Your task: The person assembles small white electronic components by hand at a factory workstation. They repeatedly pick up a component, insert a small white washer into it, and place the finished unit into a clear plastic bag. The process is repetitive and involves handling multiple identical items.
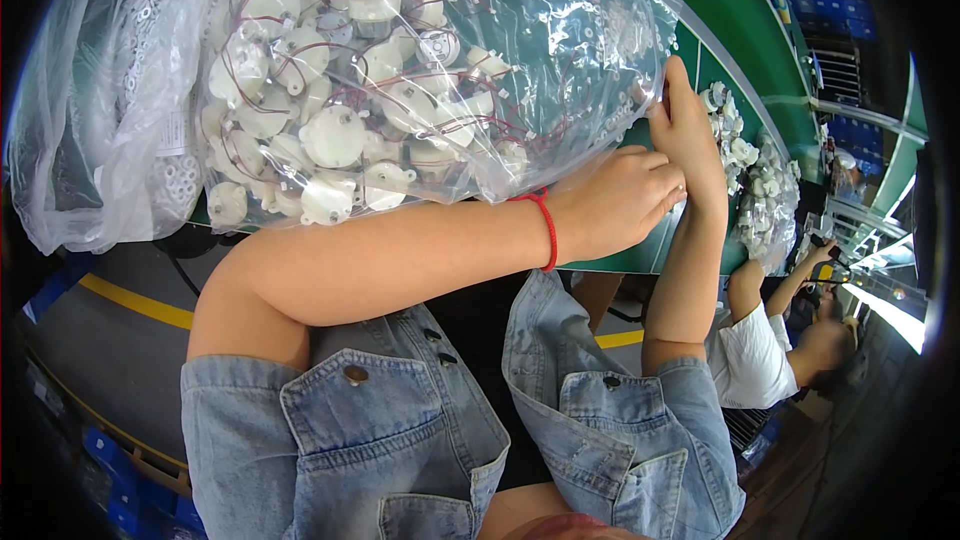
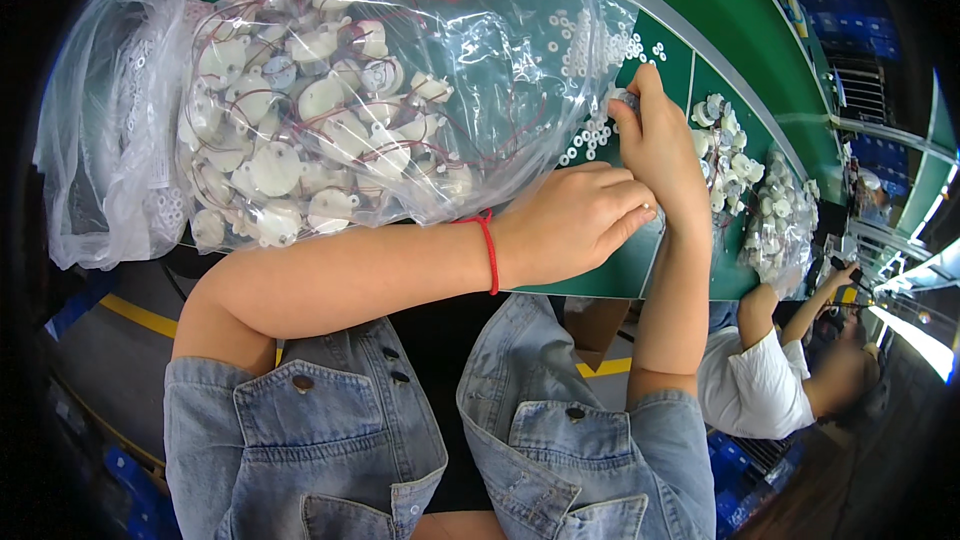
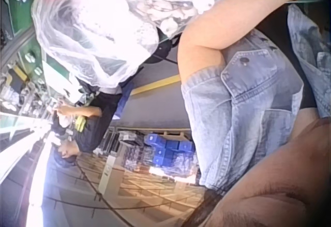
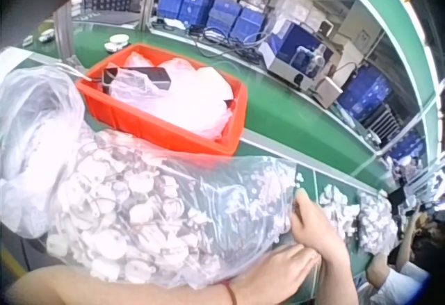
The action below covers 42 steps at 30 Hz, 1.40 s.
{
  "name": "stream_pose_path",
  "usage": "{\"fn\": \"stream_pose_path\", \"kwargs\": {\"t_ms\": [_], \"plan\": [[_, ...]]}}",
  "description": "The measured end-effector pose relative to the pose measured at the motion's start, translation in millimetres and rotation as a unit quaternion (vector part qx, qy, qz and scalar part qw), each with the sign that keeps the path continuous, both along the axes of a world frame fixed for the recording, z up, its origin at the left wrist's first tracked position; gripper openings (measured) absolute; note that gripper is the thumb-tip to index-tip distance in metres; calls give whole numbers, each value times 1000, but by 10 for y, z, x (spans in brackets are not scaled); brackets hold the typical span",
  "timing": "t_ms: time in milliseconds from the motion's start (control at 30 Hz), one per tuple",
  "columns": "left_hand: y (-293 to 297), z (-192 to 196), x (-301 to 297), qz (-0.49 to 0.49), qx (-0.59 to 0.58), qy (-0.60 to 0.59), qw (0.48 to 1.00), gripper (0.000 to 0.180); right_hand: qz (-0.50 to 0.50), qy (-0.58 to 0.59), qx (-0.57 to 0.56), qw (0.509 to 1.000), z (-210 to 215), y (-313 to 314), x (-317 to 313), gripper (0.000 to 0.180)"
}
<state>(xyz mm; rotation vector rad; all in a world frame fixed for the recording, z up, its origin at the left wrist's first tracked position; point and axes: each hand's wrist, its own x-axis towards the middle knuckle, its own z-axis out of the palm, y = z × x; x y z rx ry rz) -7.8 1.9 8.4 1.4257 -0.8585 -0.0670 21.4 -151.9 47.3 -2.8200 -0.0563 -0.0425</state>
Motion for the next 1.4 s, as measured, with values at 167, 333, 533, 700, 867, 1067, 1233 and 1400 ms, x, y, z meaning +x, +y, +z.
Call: {"fn": "stream_pose_path", "kwargs": {"t_ms": [167, 333, 533, 700, 867, 1067, 1233, 1400], "plan": [[4, 12, 5, -2, 7, 16, 1000, 17, 5, 40, -27, 999, 109, 91, 60, 20], [21, 13, 26, -5, 10, 18, 1000, 17, 0, 44, -40, 998, 95, 123, 72, 20], [33, 17, 36, -28, 33, 7, 999, 15, -27, 38, 0, 999, 37, 59, 46, 21], [97, 104, 3, -39, 26, 34, 998, 28, -156, -45, 204, 965, 87, -292, -169, 18], [75, 81, -18, -94, 87, -24, 991, 32, -268, -222, 94, 933, 173, -1119, -466, 20], [59, -77, -32, -193, 109, -138, 965, 16, -243, -211, -190, 928, -92, -1603, -425, 22], [98, -66, -28, -214, 134, -193, 948, 15, -265, -209, -255, 906, 52, -1275, -382, 24], [98, -138, -51, -207, 150, -215, 942, 13, 19, -133, 162, 978, 484, 219, -116, 15]]}}
